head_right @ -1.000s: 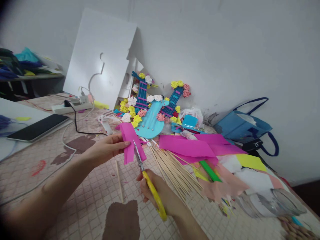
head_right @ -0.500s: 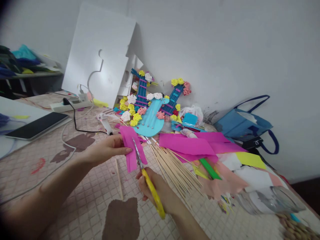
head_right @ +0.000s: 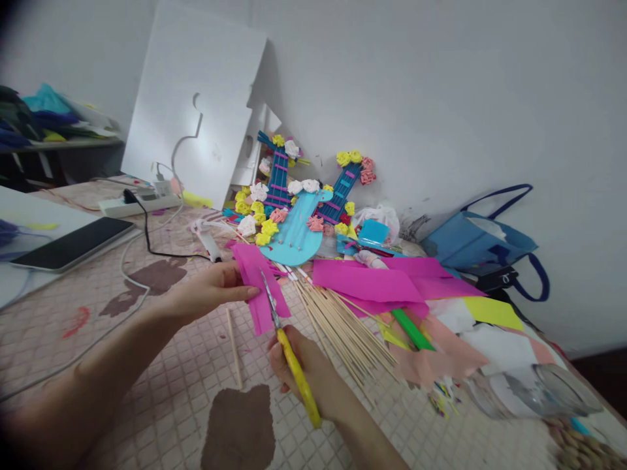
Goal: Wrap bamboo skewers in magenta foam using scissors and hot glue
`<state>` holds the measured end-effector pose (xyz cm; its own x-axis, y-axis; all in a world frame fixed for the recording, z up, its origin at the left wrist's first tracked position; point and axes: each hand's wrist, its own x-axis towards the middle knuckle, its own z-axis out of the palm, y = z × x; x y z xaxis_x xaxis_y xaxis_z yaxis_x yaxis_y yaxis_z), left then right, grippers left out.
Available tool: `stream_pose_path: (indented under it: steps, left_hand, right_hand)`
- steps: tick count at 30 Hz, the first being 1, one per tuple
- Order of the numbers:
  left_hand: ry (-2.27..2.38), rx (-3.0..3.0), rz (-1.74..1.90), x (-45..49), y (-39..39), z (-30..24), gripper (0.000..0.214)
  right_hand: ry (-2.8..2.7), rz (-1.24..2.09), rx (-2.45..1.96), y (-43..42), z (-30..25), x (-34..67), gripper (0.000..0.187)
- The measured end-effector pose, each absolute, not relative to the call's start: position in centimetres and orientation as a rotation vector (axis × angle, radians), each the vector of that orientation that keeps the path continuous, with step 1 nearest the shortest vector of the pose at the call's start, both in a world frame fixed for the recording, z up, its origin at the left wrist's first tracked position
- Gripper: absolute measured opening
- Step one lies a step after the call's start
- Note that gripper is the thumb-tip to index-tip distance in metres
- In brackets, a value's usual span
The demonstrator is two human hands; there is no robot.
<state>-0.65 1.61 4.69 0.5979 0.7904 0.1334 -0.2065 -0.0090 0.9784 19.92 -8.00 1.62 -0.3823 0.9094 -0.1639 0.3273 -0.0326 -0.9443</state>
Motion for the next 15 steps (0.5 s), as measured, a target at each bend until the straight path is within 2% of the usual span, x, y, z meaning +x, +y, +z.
stream_pose_path:
  steps: [5, 15]
  left_hand:
    - [0.556, 1.352, 0.847, -0.6, 1.6, 4.7, 0.013]
    - [0.540, 1.347, 0.853, -0.6, 1.6, 4.7, 0.011]
  right_hand:
    - [-1.715, 1.414, -1.351, -8.0, 1.8, 19.8, 0.062]
    - [-1.699, 1.375, -1.302, -8.0, 0.4, 20.1, 0.054]
